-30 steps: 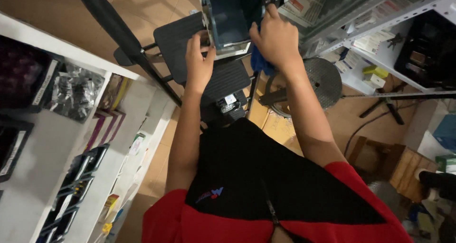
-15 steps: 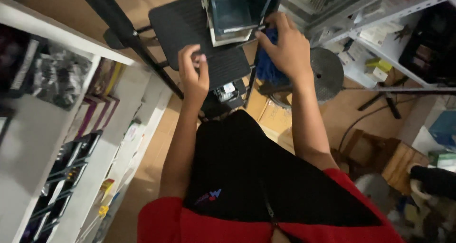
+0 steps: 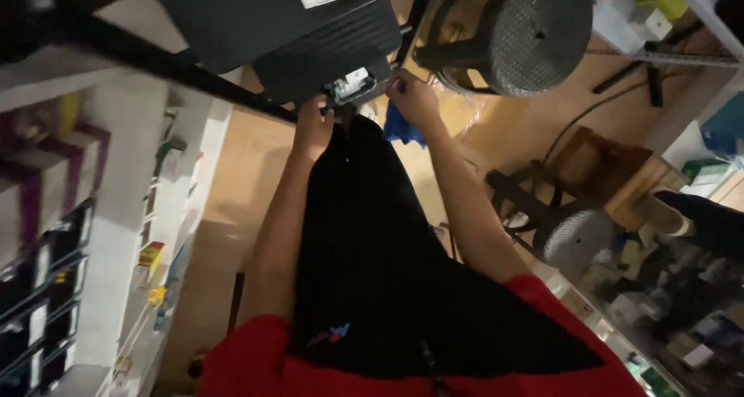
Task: Cleaning and organizing medicine storage bins and wiping down individual medicine boxes.
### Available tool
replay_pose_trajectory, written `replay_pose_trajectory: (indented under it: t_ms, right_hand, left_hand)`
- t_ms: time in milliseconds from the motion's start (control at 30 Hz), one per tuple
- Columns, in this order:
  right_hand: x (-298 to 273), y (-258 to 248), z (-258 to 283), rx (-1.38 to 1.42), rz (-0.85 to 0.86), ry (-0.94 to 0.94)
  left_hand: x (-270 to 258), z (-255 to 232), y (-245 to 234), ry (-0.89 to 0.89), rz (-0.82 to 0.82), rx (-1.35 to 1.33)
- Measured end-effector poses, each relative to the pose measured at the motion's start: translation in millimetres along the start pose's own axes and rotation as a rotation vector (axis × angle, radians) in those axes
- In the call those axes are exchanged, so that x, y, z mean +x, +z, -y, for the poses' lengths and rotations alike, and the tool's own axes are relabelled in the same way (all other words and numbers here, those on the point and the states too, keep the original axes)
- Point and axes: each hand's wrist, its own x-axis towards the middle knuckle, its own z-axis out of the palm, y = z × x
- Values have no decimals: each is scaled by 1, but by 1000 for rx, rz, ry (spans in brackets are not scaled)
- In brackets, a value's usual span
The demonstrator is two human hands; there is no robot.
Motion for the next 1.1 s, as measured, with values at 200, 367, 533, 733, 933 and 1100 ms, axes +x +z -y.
replay_pose_trajectory:
  t_ms: [200, 367, 533, 733, 933, 1100]
  right_hand:
    - [67, 98, -50, 61, 118, 82]
    - [74, 114, -36, 259, 176, 134]
    - [43, 122, -42, 235, 56, 191]
    - [-45, 79, -64, 410, -39, 202]
    - [-143, -7, -56, 358, -165, 108]
    - [-203, -83, -13, 173, -307, -99]
  left_hand:
    - [70, 80, 59, -309, 9, -168]
    - [95, 126, 109, -242, -117, -151]
    - [67, 58, 93, -97, -251, -196]
    - [23, -3, 72, 97, -68, 37]
    - [-6, -86, 57, 145, 131, 170]
    - [-77, -195, -19, 335, 14, 184]
